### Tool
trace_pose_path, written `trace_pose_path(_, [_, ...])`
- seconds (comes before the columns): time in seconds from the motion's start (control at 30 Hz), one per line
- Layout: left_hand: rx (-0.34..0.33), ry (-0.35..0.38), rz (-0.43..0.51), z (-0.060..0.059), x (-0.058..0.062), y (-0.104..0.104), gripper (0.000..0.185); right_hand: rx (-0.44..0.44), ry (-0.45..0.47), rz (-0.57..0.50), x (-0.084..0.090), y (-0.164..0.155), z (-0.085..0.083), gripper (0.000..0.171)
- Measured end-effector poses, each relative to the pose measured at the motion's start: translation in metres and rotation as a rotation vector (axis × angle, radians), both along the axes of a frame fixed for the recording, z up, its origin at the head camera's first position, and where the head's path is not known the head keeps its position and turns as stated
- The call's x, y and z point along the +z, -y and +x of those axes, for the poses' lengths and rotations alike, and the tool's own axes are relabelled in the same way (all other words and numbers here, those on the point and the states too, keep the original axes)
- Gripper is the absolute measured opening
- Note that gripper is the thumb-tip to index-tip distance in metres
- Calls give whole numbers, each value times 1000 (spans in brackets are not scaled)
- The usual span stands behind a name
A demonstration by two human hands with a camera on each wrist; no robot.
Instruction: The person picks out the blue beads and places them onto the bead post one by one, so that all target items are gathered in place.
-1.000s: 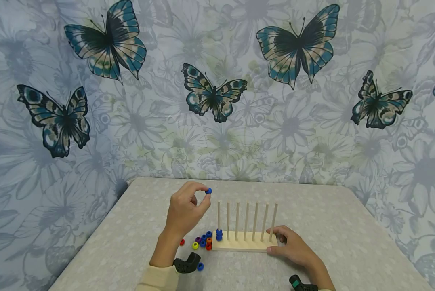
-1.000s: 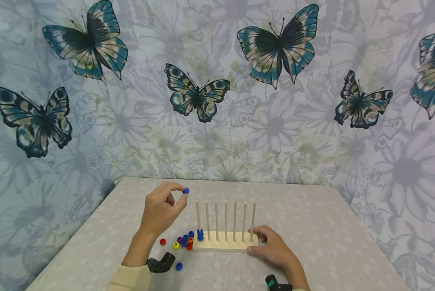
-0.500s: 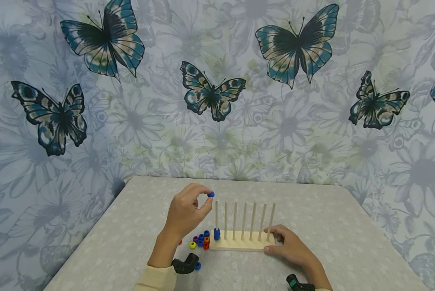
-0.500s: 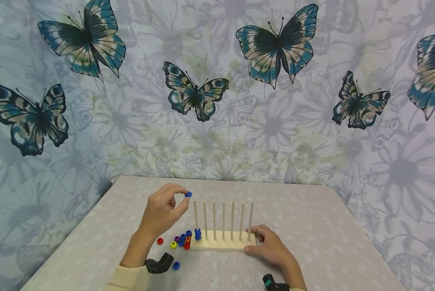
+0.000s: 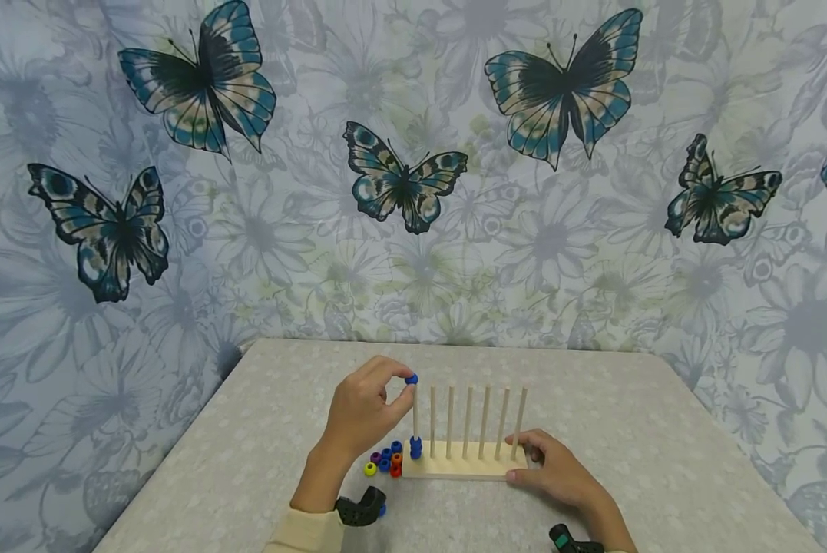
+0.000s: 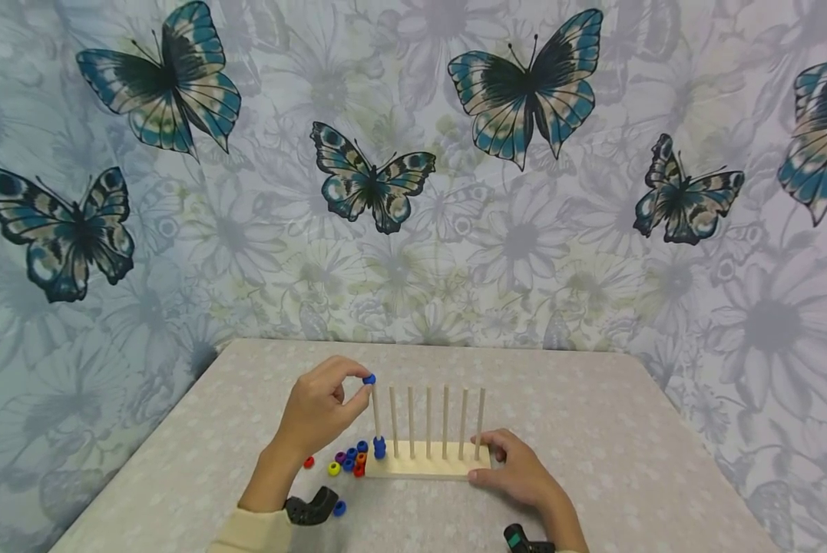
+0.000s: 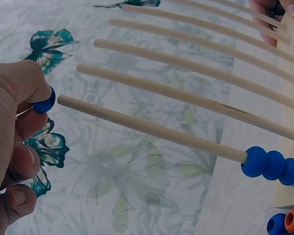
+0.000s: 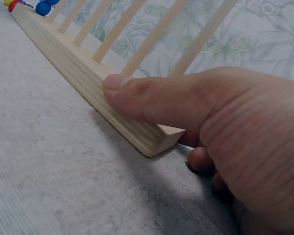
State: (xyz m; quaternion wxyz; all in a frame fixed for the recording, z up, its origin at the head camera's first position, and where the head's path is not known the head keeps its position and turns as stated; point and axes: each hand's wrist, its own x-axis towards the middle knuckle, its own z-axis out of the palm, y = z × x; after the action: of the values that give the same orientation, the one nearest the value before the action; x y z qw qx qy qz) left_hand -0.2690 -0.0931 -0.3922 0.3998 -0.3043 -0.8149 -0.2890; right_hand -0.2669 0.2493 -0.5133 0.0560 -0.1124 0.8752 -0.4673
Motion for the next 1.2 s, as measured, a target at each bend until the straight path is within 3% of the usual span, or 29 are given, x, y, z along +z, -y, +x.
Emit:
trace_pose_path(0.43, [25,-25,-32,-3,-3,-2,15,3,-10,-5,-2,-1,-1,55])
trace_pose_path(0.83, [37,7,-47,-4,-6,-2,13,2,-3,-34,-3,-1,-1,55])
trace_pose_path(1.2, [31,15,-59,-2,-5,-3,14,-11,-26,27,-3,0,-1,54])
